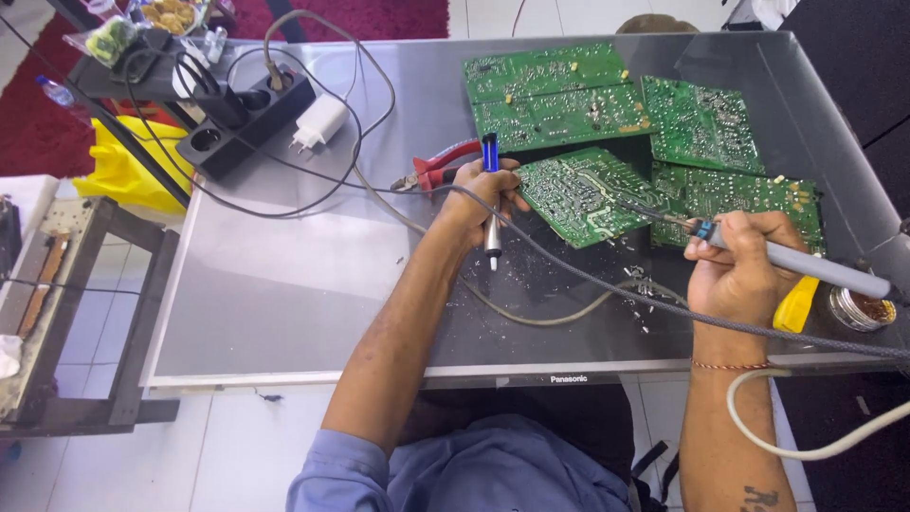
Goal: Soldering and desoldering components on a printed circuit board using a soldering iron and a desoldering pump.
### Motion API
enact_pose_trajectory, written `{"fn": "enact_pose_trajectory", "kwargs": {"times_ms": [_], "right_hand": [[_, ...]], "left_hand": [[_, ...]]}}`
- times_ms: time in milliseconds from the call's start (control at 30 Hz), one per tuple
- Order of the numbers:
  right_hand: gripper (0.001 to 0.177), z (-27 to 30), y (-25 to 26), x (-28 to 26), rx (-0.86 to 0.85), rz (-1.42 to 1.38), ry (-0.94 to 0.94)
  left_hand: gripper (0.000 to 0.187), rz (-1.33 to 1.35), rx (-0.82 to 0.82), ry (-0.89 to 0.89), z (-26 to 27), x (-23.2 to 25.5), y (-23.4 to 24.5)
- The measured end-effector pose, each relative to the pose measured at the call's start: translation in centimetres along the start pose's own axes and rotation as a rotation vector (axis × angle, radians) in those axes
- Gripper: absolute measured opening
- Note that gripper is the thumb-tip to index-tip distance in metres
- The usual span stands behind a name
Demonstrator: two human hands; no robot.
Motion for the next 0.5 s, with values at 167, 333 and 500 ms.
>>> {"fn": "enact_pose_trajectory", "kwargs": {"times_ms": [167, 333, 500], "right_hand": [[0.016, 0.9, -0.8, 1.9, -0.016, 0.079, 0.0], [0.015, 0.8, -1.6, 3.2, -0.131, 0.214, 0.018], [0.018, 0.2, -2.7, 3.9, -0.231, 0.286, 0.003]], "left_hand": [[0.021, -0.078, 0.011, 0.03, 0.5, -0.5, 0.3], [0.015, -0.128, 0.005, 0.02, 0.5, -1.2, 0.4], [0.014, -0.221, 0.051, 0.059, 1.0, -0.9, 0.3]]}}
Point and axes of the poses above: each hand's wrist, its own z-axis away from the middle knuckle, its own y-axis out of the back of the hand, x = y × z, the point moved 5 cm from there along -z, towards the middle knuckle, and after that the axes turned 7 degrees about -z, right-handed, at the moved point
